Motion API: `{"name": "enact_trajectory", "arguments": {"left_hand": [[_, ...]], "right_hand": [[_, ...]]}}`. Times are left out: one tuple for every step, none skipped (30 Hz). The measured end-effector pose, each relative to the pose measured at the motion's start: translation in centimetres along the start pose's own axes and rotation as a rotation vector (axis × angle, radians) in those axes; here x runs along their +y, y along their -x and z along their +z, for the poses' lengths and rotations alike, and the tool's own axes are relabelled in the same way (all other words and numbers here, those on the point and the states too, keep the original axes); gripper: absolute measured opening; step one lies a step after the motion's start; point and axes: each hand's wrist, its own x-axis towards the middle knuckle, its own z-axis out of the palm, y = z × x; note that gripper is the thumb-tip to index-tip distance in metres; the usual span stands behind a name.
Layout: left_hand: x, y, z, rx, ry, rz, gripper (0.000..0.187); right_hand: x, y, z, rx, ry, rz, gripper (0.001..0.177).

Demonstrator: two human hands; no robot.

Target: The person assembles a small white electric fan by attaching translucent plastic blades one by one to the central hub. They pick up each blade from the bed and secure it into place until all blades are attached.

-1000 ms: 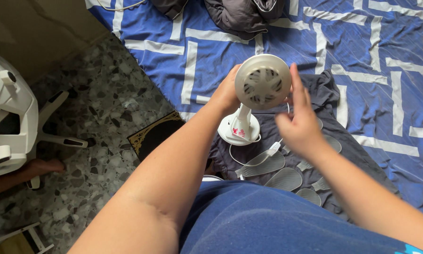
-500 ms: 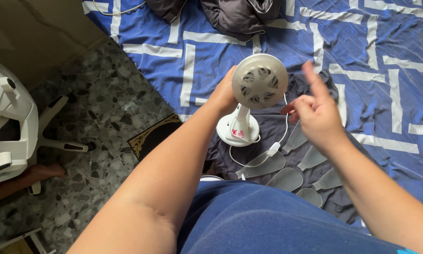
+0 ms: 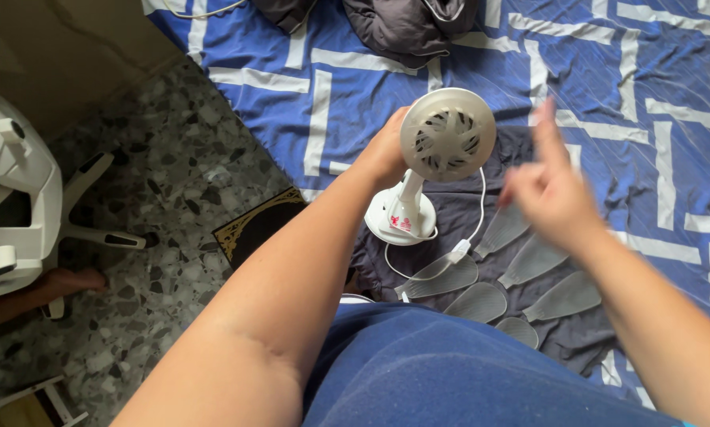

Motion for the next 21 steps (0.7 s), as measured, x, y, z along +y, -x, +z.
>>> {"name": "enact_trajectory", "arguments": {"left_hand": [[-0.9, -0.1, 0.2, 0.054, -0.236, 0.206, 0.041], [-1.9, -0.3, 0.2, 0.108, -0.474, 0.414, 0.052], [-2.8, -0.4, 0.3, 0.159, -0.710, 0.624, 0.063], [-3.6, -0.5, 0.4, 0.130, -0.426, 0.459, 0.059], [-4.1, -0.8, 0.7, 0.100, -0.143, 0.291, 0.055], [-4.4, -1.1, 0.7, 0.069, 0.135, 0.122, 0.050], [-4.4, -1.2, 0.2, 0.077, 0.249, 0.056, 0.046], [-4.2, -1.1, -0.5, 0.082, 0.364, -0.014, 0.042], [-4.0, -0.9, -1.1, 0.087, 0.478, -0.085, 0.038], [-3.6, -0.8, -1.4, 0.061, 0.412, -0.098, 0.035], [-3.1, -0.9, -1.7, 0.035, 0.346, -0.111, 0.032], [-2.5, -1.1, -1.9, 0.012, 0.282, -0.119, 0.029], [-2.0, -1.0, -1.9, 0.019, 0.271, -0.109, 0.030], [-1.5, -0.7, -1.8, 0.023, 0.259, -0.102, 0.031], [-1.0, -0.4, -1.6, 0.027, 0.246, -0.095, 0.032], [-0.6, -0.3, -1.3, 0.022, 0.265, -0.085, 0.032], [-0.3, -0.2, -1.0, 0.018, 0.284, -0.076, 0.032], [-0.2, -0.1, -0.9, 0.016, 0.301, -0.066, 0.032], [-0.1, -0.1, -0.7, 0.023, 0.230, -0.069, 0.032], [-0.2, -0.2, -0.6, 0.032, 0.161, -0.071, 0.033], [-0.4, -0.4, -0.5, 0.041, 0.093, -0.073, 0.033]], "right_hand": [[-1.0, -0.5, -0.6, 0.087, -0.028, 0.061, 0.092], [-1.7, -0.1, 0.1, 0.014, 0.013, 0.010, 0.084], [-2.2, 0.8, 1.3, -0.060, 0.054, -0.040, 0.076], [-2.5, 1.8, 2.5, -0.138, 0.096, -0.094, 0.069], [-2.7, 2.9, 3.8, -0.217, 0.139, -0.147, 0.062], [-2.7, 3.8, 4.9, -0.293, 0.181, -0.203, 0.056], [-2.5, 4.5, 5.7, -0.370, 0.223, -0.259, 0.051], [-2.2, 4.8, 6.2, -0.448, 0.263, -0.310, 0.048], [-1.7, 5.1, 6.2, -0.523, 0.283, -0.217, 0.051], [-1.0, 5.7, 5.9, -0.594, 0.299, -0.121, 0.055], [-0.2, 6.1, 5.8, -0.664, 0.315, -0.024, 0.059], [0.8, 5.0, 5.3, -0.511, 0.347, -0.050, 0.042], [1.7, 3.9, 4.9, -0.358, 0.376, -0.075, 0.028], [2.2, 3.6, 4.8, -0.315, 0.380, -0.085, 0.027], [2.4, 3.3, 4.6, -0.272, 0.384, -0.094, 0.026], [2.2, 3.0, 4.5, -0.226, 0.388, -0.101, 0.026], [1.8, 2.8, 4.5, -0.181, 0.392, -0.108, 0.026], [1.1, 2.6, 4.5, -0.137, 0.396, -0.117, 0.026], [0.3, 2.4, 4.7, -0.092, 0.399, -0.125, 0.026], [-0.6, 2.3, 4.8, -0.049, 0.405, -0.135, 0.027], [-1.5, 3.4, 5.7, -0.372, 0.448, -0.107, 0.024]]}}
